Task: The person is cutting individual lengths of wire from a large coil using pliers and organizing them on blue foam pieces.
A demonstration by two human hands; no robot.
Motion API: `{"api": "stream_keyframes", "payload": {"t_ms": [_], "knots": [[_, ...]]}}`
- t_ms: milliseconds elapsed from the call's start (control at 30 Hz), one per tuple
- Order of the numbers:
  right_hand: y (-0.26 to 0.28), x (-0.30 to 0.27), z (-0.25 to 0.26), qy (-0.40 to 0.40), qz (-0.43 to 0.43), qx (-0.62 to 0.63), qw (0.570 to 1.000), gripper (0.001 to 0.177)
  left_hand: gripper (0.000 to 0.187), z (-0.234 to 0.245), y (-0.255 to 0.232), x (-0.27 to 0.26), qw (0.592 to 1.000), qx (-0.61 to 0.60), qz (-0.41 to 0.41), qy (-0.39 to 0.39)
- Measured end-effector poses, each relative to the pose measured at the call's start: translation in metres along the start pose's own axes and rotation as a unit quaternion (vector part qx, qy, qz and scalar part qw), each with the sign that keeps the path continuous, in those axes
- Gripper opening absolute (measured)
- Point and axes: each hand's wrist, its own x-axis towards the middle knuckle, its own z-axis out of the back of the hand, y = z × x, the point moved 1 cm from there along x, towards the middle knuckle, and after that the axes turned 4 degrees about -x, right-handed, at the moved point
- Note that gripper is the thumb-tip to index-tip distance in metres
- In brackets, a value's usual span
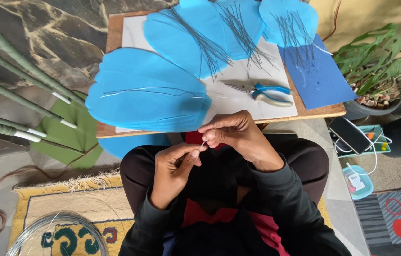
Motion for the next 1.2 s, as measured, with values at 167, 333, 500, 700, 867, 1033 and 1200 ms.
{"api": "stream_keyframes", "payload": {"t_ms": [167,333,500,700,867,1033,1200], "knots": [[-0.003,0.008,-0.008,-0.017,-0.009,-0.002,1.0,0.007,0.014,0.009,0.012,-0.009,0.997,-0.057,0.048,-0.004],[0.004,0.033,-0.026,-0.069,-0.03,-0.009,0.997,0.012,0.014,0.022,0.01,0.0,0.997,-0.037,0.055,-0.031],[0.019,0.059,-0.034,-0.055,-0.031,-0.044,0.997,0.015,0.01,0.038,0.005,0.008,0.996,-0.028,0.082,-0.024],[0.025,0.088,-0.026,-0.046,-0.009,-0.058,0.997,0.014,0.01,0.047,0.003,0.024,0.988,-0.057,0.146,0.006],[0.039,0.095,-0.013,-0.04,0.0,-0.079,0.996,0.015,0.017,0.041,-0.012,0.045,0.992,0.06,0.1,0.046],[0.042,0.105,0.006,-0.071,0.014,-0.076,0.994,0.014,0.02,0.035,-0.006,0.057,0.989,0.058,0.115,0.078],[0.036,0.114,0.018,-0.079,0.015,-0.069,0.994,0.016,0.017,0.036,0.013,0.05,0.978,-0.041,0.193,0.067]]}}
